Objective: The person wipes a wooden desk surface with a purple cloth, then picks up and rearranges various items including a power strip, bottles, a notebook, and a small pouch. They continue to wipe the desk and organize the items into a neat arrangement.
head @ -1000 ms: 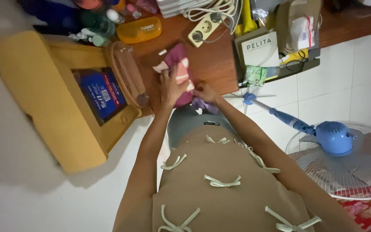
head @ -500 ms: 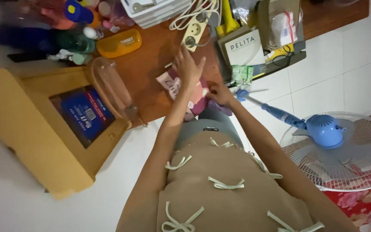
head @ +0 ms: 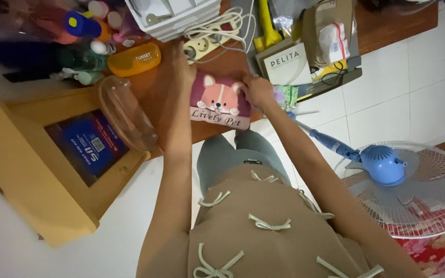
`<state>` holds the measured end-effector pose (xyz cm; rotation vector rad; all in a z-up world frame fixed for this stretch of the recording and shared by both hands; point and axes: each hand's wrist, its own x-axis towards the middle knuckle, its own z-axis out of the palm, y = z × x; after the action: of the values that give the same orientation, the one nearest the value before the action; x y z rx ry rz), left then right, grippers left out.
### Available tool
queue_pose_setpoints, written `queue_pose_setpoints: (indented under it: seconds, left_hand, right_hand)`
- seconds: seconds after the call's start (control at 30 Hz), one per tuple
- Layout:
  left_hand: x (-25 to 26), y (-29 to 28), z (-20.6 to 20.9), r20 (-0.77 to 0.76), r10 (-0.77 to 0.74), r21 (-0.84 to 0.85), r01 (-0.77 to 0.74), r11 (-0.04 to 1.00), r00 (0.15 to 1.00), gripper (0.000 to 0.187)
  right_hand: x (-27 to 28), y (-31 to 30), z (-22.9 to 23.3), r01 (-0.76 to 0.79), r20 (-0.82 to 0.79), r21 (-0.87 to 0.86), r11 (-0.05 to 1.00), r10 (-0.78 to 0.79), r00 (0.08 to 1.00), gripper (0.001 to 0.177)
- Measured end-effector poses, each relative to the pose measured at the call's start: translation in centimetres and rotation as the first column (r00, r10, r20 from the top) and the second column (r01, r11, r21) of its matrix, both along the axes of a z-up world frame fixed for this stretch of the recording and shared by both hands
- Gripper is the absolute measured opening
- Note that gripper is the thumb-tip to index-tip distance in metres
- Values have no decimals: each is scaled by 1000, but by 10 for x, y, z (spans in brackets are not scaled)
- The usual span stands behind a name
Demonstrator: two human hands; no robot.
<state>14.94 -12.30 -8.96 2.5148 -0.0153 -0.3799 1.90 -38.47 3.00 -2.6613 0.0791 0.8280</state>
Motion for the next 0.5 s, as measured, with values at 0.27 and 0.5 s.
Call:
queue_pose_setpoints:
  seconds: [0.27, 0.5]
  left_hand:
    - [-17, 17, 113, 250, -44, 243, -19, 970, 967, 70]
    - [-113, 8, 61, 92, 219, -77, -212, 974, 971, 83]
  right_hand:
    - [51, -6, -48, 99, 514, -178, 979, 7, 858, 16]
    - [12, -11, -11, 404, 22, 170, 899, -413, 910, 69]
